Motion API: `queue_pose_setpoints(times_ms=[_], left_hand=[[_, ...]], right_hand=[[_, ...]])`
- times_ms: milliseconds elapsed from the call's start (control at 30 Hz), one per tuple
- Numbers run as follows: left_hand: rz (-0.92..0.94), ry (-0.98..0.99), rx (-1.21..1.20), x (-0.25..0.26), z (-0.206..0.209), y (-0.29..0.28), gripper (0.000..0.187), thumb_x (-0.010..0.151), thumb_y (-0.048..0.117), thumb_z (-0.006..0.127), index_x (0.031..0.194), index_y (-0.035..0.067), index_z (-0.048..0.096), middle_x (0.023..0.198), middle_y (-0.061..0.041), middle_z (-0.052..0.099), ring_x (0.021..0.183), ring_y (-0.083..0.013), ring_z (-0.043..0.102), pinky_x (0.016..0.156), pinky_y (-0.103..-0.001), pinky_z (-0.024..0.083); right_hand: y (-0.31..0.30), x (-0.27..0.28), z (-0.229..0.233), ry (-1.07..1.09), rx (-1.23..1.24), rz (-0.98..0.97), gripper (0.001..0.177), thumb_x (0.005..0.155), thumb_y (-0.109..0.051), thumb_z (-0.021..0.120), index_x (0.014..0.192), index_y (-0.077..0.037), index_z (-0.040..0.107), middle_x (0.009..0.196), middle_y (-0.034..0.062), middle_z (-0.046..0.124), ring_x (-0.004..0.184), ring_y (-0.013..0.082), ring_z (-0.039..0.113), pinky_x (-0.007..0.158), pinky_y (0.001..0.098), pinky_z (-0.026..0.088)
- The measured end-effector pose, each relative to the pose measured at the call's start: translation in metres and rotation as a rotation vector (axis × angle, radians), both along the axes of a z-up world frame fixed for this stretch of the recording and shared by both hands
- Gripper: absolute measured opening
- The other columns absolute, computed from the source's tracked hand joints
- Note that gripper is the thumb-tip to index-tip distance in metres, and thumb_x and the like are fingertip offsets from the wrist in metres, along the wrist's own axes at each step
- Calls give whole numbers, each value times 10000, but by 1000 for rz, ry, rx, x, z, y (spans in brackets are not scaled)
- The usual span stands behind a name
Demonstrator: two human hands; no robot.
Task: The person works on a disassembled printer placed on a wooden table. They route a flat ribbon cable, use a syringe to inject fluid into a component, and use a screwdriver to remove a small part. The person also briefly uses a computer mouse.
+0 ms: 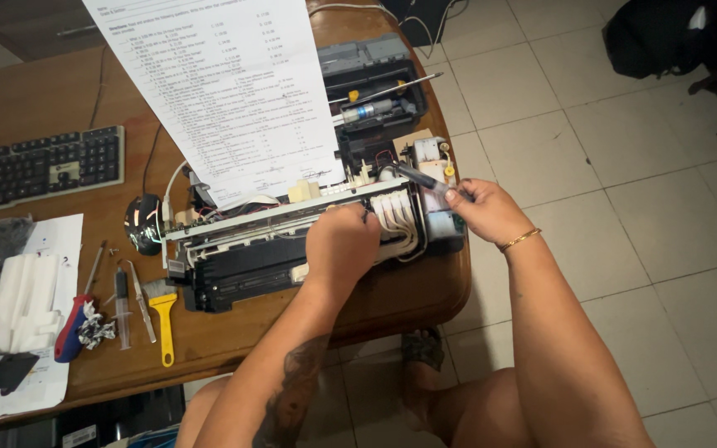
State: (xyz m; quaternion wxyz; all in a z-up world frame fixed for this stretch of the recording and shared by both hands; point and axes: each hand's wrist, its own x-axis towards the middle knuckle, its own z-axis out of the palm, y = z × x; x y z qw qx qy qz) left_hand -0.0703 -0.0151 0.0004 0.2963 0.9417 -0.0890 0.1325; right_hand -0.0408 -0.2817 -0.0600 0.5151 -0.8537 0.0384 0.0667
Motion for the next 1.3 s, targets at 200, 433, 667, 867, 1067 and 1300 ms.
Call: queue_pose_setpoints(times_ms=[200,433,667,867,1067,1300], left_hand=[[-2,7,-2,1,1,-1,259,846,231,655,706,14,684,726,-228,675,684,-431,653,657,-518,533],[-4,-13,14,1,1,0,263,839,239,655,708,13,685,723,-230,676,677,-431,653,650,-519,532],[8,80,2,3,5,-2,263,840,236,648,717,10,699,720,-247,672,669,-429,655,642,-511,538],[13,96,-4,2,8,-2,263,835,235,643,713,9,702,717,-244,674,668,-424,655,645,-510,535],[14,91,-6,3,8,-2,260,832,238,639,715,16,708,722,-244,675,668,-427,653,646,-516,532],[6,113,-12,2,8,-1,268,840,240,633,709,15,696,711,-236,669,661,-414,654,639,-505,533]], right_hand=[[1,0,0,-3,28,6,325,967,-359,668,845,-58,674,684,-28,587,644,92,478,584,282,428],[2,-2,5,0,-24,-4,310,964,-350,664,854,-61,675,670,-20,571,629,95,464,574,282,417],[3,-1,2,23,8,-9,303,960,-345,662,860,-60,691,673,-26,589,627,87,464,574,271,418],[2,-1,4,29,-18,-14,319,958,-359,665,871,-53,692,673,-15,590,630,95,475,578,283,425],[3,-3,7,34,-8,-27,305,950,-364,665,883,-68,696,677,-28,590,635,93,479,580,284,427],[2,-2,4,40,-16,-27,320,959,-366,667,858,-63,686,661,-22,569,629,100,467,578,288,423]])
